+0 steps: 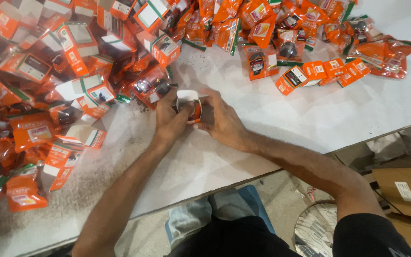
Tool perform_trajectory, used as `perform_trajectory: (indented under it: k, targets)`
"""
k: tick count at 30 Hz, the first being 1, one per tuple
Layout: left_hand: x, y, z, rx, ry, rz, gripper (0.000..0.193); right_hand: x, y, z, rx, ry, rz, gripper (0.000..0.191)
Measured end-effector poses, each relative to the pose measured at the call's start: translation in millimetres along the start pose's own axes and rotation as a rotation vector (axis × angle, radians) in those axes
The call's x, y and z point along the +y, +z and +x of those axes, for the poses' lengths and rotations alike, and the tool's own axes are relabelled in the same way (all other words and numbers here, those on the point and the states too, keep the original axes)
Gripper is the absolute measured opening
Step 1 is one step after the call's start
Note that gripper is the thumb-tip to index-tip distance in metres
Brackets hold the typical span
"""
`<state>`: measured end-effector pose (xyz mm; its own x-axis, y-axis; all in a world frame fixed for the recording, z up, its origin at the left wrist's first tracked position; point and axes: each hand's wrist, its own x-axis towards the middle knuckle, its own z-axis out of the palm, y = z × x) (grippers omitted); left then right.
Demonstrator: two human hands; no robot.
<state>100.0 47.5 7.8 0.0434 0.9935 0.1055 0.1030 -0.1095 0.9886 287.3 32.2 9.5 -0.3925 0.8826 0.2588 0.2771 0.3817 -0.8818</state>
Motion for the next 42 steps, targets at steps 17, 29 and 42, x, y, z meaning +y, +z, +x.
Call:
perform_trajectory:
  k: [17,29,42]
  targets:
    - [17,-16,-5,-0.149,-0.243,-0.14,0.018,12,2,-12,-0.02,-0.141,-0.33,0.089]
    - [4,-14,-19,0.027,0.584,0.492,0.026,-7,-8,-8,-0.026,-0.316,-0.414,0.051]
    - [11,-20,-33,-0.102,0.644,0.527,0.024,8,-6,-4,-0.063,-0.133,-0.196,0.055]
